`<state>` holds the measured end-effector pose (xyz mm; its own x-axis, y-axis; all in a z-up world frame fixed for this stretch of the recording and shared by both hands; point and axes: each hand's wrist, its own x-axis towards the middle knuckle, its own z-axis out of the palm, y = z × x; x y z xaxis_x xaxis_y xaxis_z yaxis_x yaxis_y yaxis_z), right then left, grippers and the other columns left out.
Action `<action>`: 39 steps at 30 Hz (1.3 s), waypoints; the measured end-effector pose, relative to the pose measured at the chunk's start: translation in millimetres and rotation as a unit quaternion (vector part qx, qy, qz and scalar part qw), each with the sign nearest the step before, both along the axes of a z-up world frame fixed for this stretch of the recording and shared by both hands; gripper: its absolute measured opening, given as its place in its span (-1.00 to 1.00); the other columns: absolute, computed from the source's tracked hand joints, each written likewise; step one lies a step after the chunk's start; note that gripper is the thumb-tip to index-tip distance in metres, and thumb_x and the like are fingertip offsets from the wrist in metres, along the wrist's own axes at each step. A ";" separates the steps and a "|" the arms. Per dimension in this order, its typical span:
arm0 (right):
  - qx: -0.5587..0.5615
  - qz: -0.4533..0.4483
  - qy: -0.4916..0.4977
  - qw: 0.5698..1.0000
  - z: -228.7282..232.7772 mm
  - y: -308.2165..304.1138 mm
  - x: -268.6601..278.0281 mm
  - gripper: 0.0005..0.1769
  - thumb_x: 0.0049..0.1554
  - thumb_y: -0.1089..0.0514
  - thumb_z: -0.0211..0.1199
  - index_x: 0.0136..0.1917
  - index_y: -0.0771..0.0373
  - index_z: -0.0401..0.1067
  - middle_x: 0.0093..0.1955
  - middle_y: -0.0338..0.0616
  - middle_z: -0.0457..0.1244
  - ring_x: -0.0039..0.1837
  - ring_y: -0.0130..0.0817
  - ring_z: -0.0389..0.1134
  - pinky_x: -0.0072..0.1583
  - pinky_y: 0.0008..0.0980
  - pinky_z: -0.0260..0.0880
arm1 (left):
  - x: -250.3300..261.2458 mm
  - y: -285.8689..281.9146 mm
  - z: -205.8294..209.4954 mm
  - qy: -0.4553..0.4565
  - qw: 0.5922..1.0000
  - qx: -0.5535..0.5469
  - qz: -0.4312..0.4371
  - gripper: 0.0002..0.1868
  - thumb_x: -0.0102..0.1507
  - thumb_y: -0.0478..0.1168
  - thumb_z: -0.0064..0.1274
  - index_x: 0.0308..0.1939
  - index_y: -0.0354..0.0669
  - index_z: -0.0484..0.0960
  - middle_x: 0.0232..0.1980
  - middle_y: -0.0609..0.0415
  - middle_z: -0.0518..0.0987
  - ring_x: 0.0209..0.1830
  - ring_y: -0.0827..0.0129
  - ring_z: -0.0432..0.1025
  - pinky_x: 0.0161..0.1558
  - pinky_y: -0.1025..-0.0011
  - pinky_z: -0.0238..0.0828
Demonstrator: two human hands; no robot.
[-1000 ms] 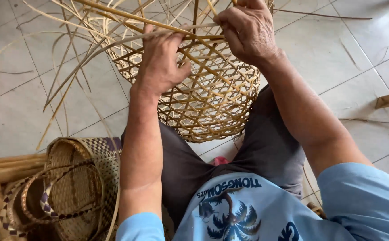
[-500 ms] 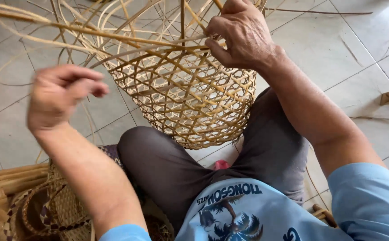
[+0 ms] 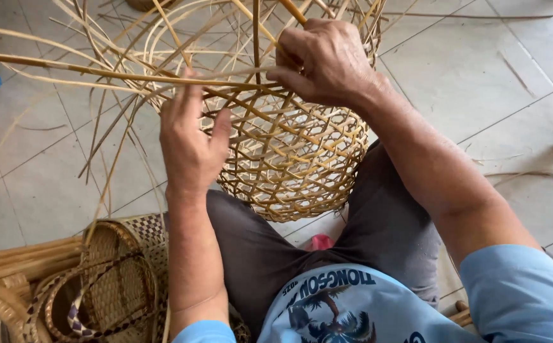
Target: A person is weaving a basket by interlacing thin strips of bamboo or wood at a natural and efficient pace.
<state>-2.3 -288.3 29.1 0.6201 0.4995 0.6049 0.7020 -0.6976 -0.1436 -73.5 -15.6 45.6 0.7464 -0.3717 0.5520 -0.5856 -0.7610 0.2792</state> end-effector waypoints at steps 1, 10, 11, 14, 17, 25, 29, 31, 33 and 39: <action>0.027 0.012 0.005 1.000 0.7 -1.4 0.6 -0.59 0.30 -0.02 0.54 -0.20 0.04 0.34 -0.43 -0.43 0.12 -0.37 -0.42 0.20 -0.32 -0.33 0.19 | 1.2 1.7 -0.7 0.005 0.996 -0.088 -0.020 -0.48 0.41 -0.28 0.14 0.39 -0.47 0.39 0.24 -0.31 0.56 -0.06 0.14 0.44 -0.09 0.28 0.49; 0.125 0.100 0.071 0.985 6.5 -8.4 -0.1 -0.57 0.40 -0.13 0.33 -0.13 0.24 0.51 -0.35 -0.23 0.28 -0.42 -0.42 0.19 -0.36 -0.38 0.14 | 11.8 -24.2 34.1 0.062 0.883 -0.405 -0.229 -0.79 0.49 -0.33 0.05 0.21 -0.22 0.56 0.20 -0.08 0.64 -0.22 0.48 0.44 -0.09 0.51 0.49; 0.149 0.119 0.085 0.978 7.3 -11.5 -1.8 -0.62 0.41 -0.05 0.29 -0.08 0.29 0.55 -0.33 -0.20 0.33 -0.41 -0.44 0.23 -0.37 -0.43 0.16 | 13.6 -27.4 40.0 0.069 0.889 -0.374 -0.254 -0.79 0.51 -0.37 0.04 0.23 -0.26 0.55 0.17 -0.09 0.65 -0.30 0.48 0.41 -0.34 0.61 0.40; 0.175 0.148 0.103 0.968 15.1 -12.8 -7.1 -0.73 0.36 0.08 0.37 -0.08 0.32 0.54 -0.29 -0.19 0.29 -0.40 -0.42 0.17 -0.33 -0.40 0.11 | 19.4 -21.1 60.7 0.092 0.949 -0.209 -0.218 -0.73 0.37 -0.50 0.18 0.17 -0.44 0.65 0.02 -0.21 0.74 -0.42 0.38 0.48 -0.42 0.54 0.37; 0.200 0.132 0.133 0.962 12.5 -13.8 -6.3 -0.70 0.37 0.12 0.35 -0.18 0.29 0.50 -0.35 -0.22 0.25 -0.42 -0.43 0.14 -0.36 -0.39 0.09 | 32.0 -26.9 39.3 0.162 0.929 -0.213 -0.256 -0.67 0.37 -0.55 0.15 0.21 -0.31 0.63 0.21 0.02 0.59 -0.24 0.50 0.42 -0.24 0.59 0.36; 0.229 0.153 0.159 0.948 8.3 -15.1 -5.6 -0.77 0.23 0.25 0.40 -0.19 0.24 0.37 -0.38 -0.26 0.20 -0.42 -0.43 0.13 -0.36 -0.44 0.10 | 53.3 -22.3 22.3 0.216 0.913 -0.220 -0.268 -0.49 0.41 -0.24 0.15 0.41 -0.16 0.38 0.25 -0.15 0.63 0.16 0.20 0.59 0.18 0.37 0.60; 0.248 0.178 0.175 0.936 10.9 -15.1 -4.6 -0.76 0.19 0.24 0.41 -0.24 0.25 0.38 -0.37 -0.23 0.22 -0.41 -0.43 0.18 -0.34 -0.47 0.18 | 80.5 -19.4 16.1 0.293 0.866 -0.256 -0.315 -0.69 0.29 -0.06 0.32 -0.05 -0.14 0.59 -0.29 0.23 0.53 -0.41 0.56 0.27 -0.35 0.61 0.18; 0.249 0.165 0.176 0.938 5.1 -14.1 -2.3 -0.76 0.19 0.25 0.42 -0.24 0.25 0.39 -0.37 -0.23 0.24 -0.40 -0.44 0.21 -0.33 -0.48 0.23 | 81.2 -21.5 -1.1 0.253 0.895 -0.258 -0.263 -0.66 0.29 0.01 0.32 -0.17 -0.07 0.51 -0.38 0.24 0.51 -0.52 0.55 0.26 -0.45 0.56 0.21; 0.251 0.149 0.177 0.940 4.2 -12.0 -1.7 -0.76 0.18 0.26 0.42 -0.24 0.24 0.39 -0.37 -0.23 0.25 -0.39 -0.44 0.24 -0.33 -0.49 0.29 | 74.4 -31.2 -8.5 0.211 0.918 -0.259 -0.212 -0.60 0.29 0.08 0.33 -0.30 0.00 0.44 -0.47 0.25 0.49 -0.63 0.53 0.26 -0.55 0.51 0.23; 0.194 0.036 0.115 0.974 0.7 0.5 0.3 -0.48 0.12 0.24 0.65 -0.33 0.07 0.25 -0.44 -0.41 0.17 -0.46 -0.55 0.07 -0.37 -0.49 0.08 | 50.5 -71.3 -36.8 -0.025 0.898 -0.424 -0.115 -0.71 0.27 -0.39 0.27 -0.30 -0.10 0.40 -0.43 0.16 0.40 -0.59 0.48 0.25 -0.56 0.54 0.26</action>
<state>-2.1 -287.8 29.8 0.7340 0.3085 0.6051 0.6645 -0.5106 -0.5457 -22.9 -86.9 8.8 0.6702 0.0558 0.7401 -0.7280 -0.1445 0.6701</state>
